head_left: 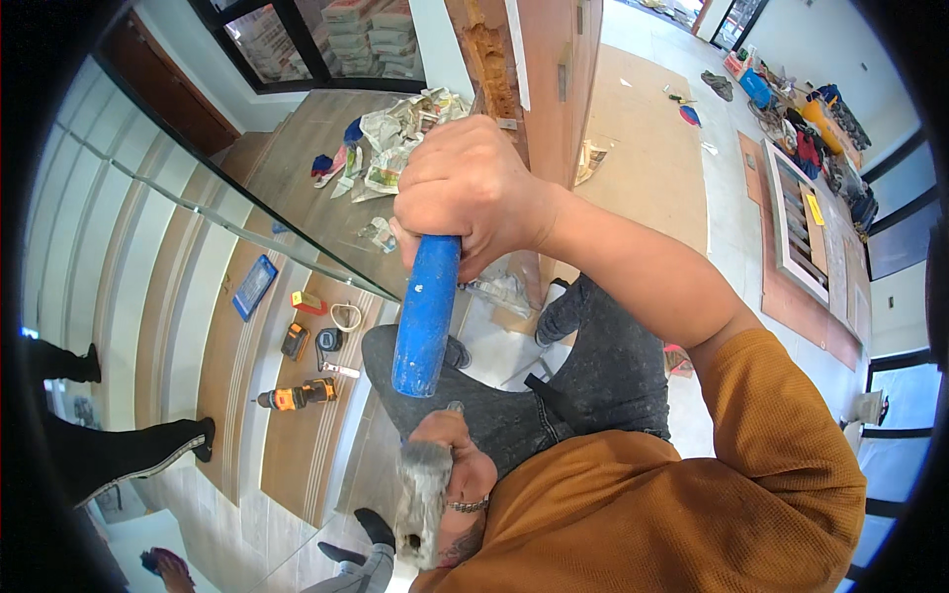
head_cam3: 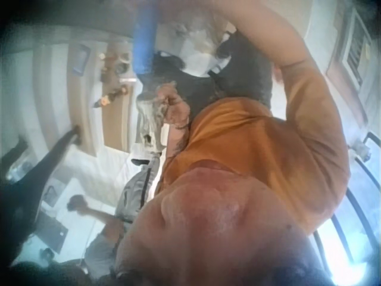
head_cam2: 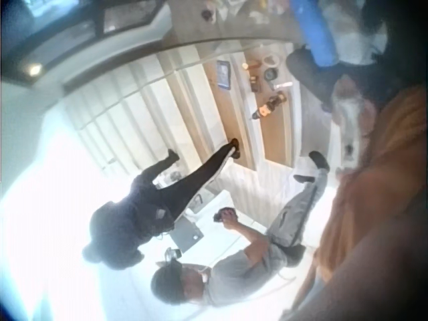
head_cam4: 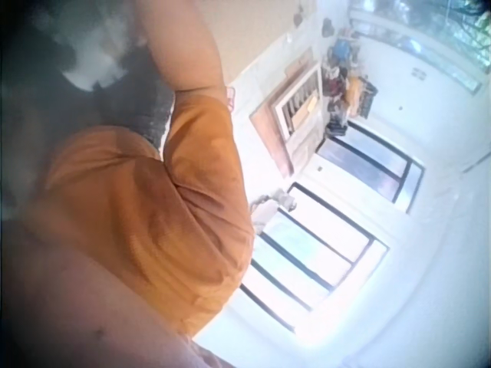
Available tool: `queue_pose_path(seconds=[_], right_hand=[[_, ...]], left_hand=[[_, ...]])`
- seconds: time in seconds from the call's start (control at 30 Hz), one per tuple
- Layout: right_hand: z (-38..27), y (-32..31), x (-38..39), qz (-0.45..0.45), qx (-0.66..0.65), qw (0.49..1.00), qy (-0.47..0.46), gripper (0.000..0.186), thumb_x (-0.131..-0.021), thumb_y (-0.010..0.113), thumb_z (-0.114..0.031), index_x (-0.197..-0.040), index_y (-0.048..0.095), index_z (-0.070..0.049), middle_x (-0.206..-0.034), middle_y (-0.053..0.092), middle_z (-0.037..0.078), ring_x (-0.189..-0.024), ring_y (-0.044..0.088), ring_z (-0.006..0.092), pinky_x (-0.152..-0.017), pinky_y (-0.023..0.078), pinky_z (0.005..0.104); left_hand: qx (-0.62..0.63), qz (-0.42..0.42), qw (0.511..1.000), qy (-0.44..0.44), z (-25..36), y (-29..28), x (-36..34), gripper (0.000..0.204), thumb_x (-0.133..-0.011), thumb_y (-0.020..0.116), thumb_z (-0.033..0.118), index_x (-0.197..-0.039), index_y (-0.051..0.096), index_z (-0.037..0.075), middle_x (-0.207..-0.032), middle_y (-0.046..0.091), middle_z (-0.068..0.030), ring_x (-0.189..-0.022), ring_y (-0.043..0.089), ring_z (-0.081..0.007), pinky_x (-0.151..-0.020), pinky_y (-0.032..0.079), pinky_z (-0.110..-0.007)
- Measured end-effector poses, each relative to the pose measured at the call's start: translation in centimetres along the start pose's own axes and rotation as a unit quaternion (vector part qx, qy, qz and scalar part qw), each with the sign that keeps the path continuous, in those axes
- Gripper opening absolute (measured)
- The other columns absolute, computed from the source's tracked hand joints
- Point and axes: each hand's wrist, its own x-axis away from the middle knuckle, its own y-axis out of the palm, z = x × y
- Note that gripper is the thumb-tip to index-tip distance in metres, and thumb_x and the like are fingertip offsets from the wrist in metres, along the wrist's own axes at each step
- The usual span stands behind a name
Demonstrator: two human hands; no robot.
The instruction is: The person uses a power drill and a screwdriver to secure a strike plate and door hardware into the frame of a wooden door, then uses a hammer and chisel to widen a recessed area in the wood.
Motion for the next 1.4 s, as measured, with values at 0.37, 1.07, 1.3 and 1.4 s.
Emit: queue_pose_path(seconds=[0.37, 1.07, 1.3, 1.4], right_hand=[[-2.2, -1.9, -0.4, 0.013, 0.000, 1.000, 0.002, 0.028, -0.060, 0.076, -0.015, -0.059, 0.049, -0.011, -0.057, 0.050, 0.002, -0.053, 0.056, 0.0257, -0.049, 0.042, 0.0377], [-3.2, -1.7, -0.9, 0.131, 0.044, 0.988, 0.075, 0.042, -0.073, 0.081, -0.016, -0.057, 0.043, -0.011, -0.055, 0.045, 0.002, -0.052, 0.046, 0.0223, -0.057, 0.033, 0.0354], [-3.4, -2.7, -0.5, 0.140, 0.006, 0.986, 0.092, 0.033, -0.074, 0.073, -0.006, -0.058, 0.044, -0.011, -0.056, 0.047, 0.003, -0.053, 0.047, 0.0230, -0.058, 0.033, 0.0358], [-3.2, -2.8, -0.5, 0.149, 0.002, 0.985, 0.091, 0.034, -0.074, 0.073, -0.005, -0.058, 0.044, -0.011, -0.056, 0.047, 0.003, -0.053, 0.047, 0.0234, -0.059, 0.033, 0.0357]], left_hand=[[0.114, 0.006, 0.993, 0.007, 2.1, -1.0, 0.5, 0.042, -0.096, 0.065, 0.045, -0.114, 0.050, 0.010, -0.076, 0.051, -0.0066, -0.064, 0.046, -0.0178, -0.056, 0.039, -0.032], [0.029, 0.086, 0.995, 0.028, 4.7, 1.6, -1.0, 0.047, -0.098, 0.059, 0.051, -0.111, 0.049, 0.006, -0.074, 0.046, -0.0044, -0.061, 0.039, -0.0145, -0.055, 0.033, -0.029], [0.047, 0.070, 0.996, 0.011, 5.6, 2.7, -1.3, 0.045, -0.097, 0.061, 0.052, -0.109, 0.051, 0.009, -0.071, 0.044, -0.0026, -0.060, 0.038, -0.0142, -0.055, 0.031, -0.029], [0.016, 0.081, 0.997, 0.013, 6.1, 3.3, -1.1, 0.047, -0.096, 0.061, 0.053, -0.109, 0.051, 0.009, -0.071, 0.043, -0.0026, -0.060, 0.039, -0.0143, -0.055, 0.032, -0.030]])
